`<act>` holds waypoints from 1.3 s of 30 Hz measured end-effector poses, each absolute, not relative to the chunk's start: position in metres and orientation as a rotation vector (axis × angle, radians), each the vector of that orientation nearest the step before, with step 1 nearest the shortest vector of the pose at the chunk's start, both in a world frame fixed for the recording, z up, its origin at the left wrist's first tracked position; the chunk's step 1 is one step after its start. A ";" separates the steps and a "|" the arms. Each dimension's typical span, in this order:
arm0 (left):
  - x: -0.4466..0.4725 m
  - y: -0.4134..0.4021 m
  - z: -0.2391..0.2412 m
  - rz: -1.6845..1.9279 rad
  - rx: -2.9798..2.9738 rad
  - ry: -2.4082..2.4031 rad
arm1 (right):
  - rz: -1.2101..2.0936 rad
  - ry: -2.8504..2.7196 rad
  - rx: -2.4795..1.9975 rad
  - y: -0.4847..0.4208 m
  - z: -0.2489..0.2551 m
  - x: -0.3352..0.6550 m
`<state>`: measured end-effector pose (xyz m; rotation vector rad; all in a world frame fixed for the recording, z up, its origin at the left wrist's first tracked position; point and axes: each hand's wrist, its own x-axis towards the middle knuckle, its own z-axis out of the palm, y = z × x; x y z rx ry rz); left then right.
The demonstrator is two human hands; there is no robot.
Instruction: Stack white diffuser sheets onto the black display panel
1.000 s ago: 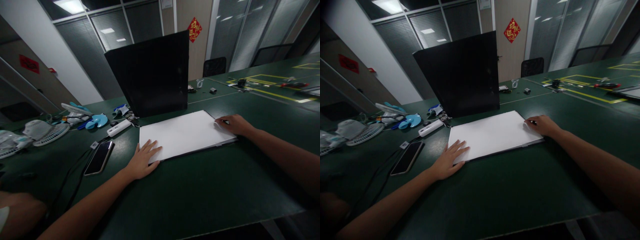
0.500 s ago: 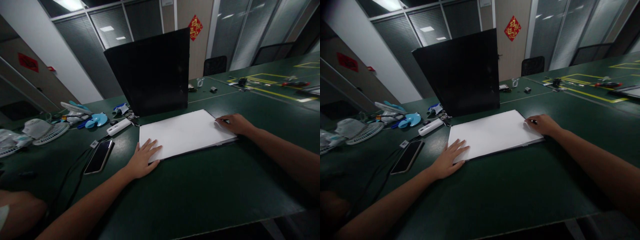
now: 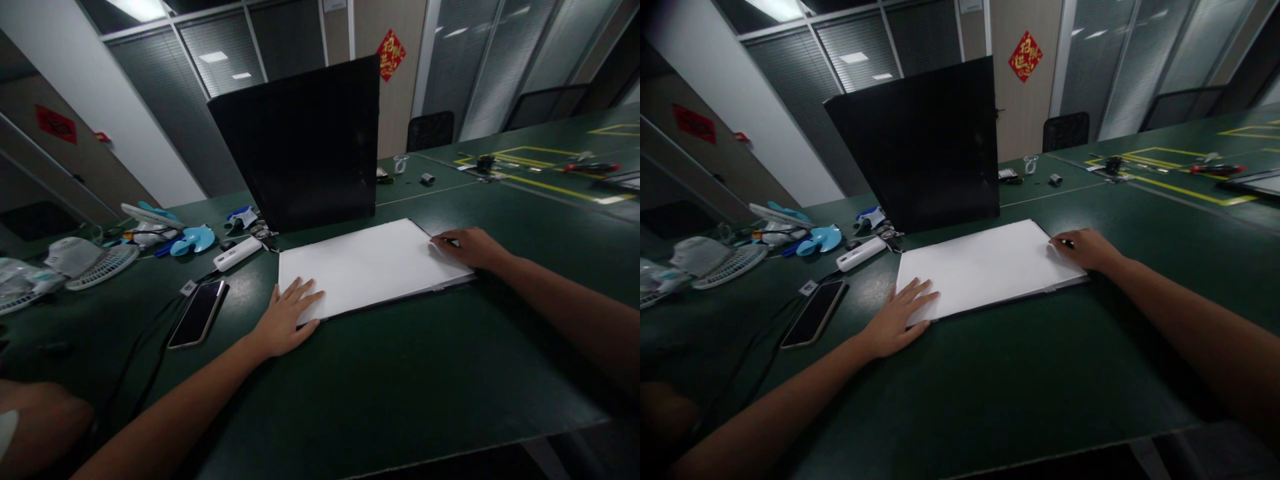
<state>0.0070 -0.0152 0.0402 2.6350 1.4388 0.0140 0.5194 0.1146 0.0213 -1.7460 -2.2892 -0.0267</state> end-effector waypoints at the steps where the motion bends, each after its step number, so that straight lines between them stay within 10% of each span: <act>1: 0.006 -0.015 0.039 0.025 2.639 1.433 | -0.021 -2.285 -1.746 0.115 0.021 0.520; 39: 0.006 -0.012 0.035 0.062 2.597 1.496 | 0.866 -1.323 -1.393 0.106 0.037 0.507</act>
